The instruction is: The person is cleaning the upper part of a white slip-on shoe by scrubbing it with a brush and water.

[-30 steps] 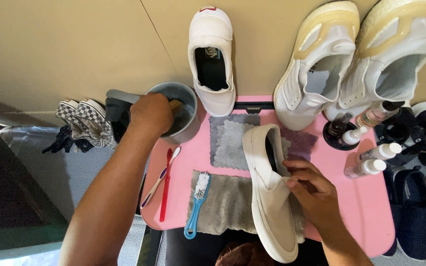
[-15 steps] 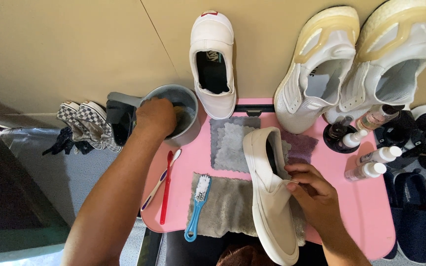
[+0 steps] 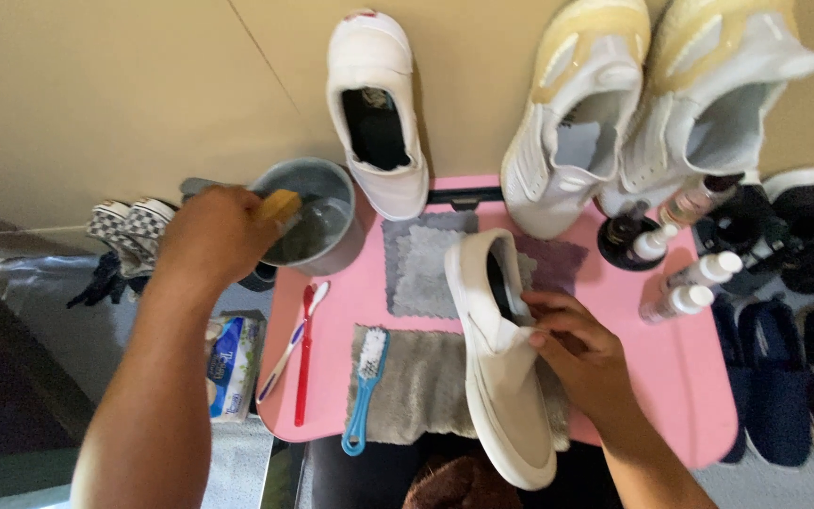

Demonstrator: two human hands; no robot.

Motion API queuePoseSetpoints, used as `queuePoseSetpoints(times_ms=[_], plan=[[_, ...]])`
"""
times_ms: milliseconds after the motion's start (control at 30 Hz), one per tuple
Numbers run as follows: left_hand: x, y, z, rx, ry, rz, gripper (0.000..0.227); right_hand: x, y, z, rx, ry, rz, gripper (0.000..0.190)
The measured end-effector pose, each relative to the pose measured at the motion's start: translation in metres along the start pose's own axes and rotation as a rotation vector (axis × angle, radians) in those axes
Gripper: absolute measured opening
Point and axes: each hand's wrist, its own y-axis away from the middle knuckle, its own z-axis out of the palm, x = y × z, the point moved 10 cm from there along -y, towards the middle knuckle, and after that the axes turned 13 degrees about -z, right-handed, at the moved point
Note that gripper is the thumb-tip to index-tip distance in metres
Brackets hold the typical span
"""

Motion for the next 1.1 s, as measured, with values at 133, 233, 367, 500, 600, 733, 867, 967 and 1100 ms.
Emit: queuePoseSetpoints(times_ms=[133, 233, 367, 500, 600, 733, 867, 967, 1100], plan=[[-0.016, 0.013, 0.001, 0.337, 0.236, 0.183, 0.032, 0.004, -0.001, -0.003, 0.002, -0.115, -0.137, 0.007], [-0.026, 0.022, 0.016, 0.386, 0.151, 0.236, 0.028, -0.002, -0.002, -0.001, -0.013, -0.044, -0.006, 0.007], [-0.034, 0.048, 0.012, 0.448, 0.28, 0.225, 0.035, 0.0, -0.004, 0.004, -0.019, -0.059, 0.009, 0.003], [-0.044, 0.06, 0.021, 0.416, 0.292, 0.198, 0.034, -0.02, -0.017, 0.015, -0.096, 0.074, -0.059, 0.005], [-0.046, 0.081, 0.011, 0.555, 0.448, 0.218, 0.037, -0.044, -0.024, 0.029, -0.191, 0.246, -0.181, 0.007], [-0.052, 0.074, 0.035, 0.39, 0.461, 0.149, 0.033, -0.063, -0.032, 0.042, -0.28, 0.404, -0.223, 0.009], [-0.058, 0.085, 0.035, 0.591, 0.526, 0.233, 0.033, -0.066, -0.033, 0.061, -0.48, 0.522, -0.327, 0.01], [-0.057, 0.086, 0.037, 0.582, 0.557, 0.219, 0.032, -0.067, -0.034, 0.07, -0.544, 0.592, -0.324, 0.013], [-0.065, 0.083, 0.046, 0.442, 0.722, 0.065, 0.03, -0.072, -0.036, 0.081, -0.573, 0.776, -0.425, 0.021]])
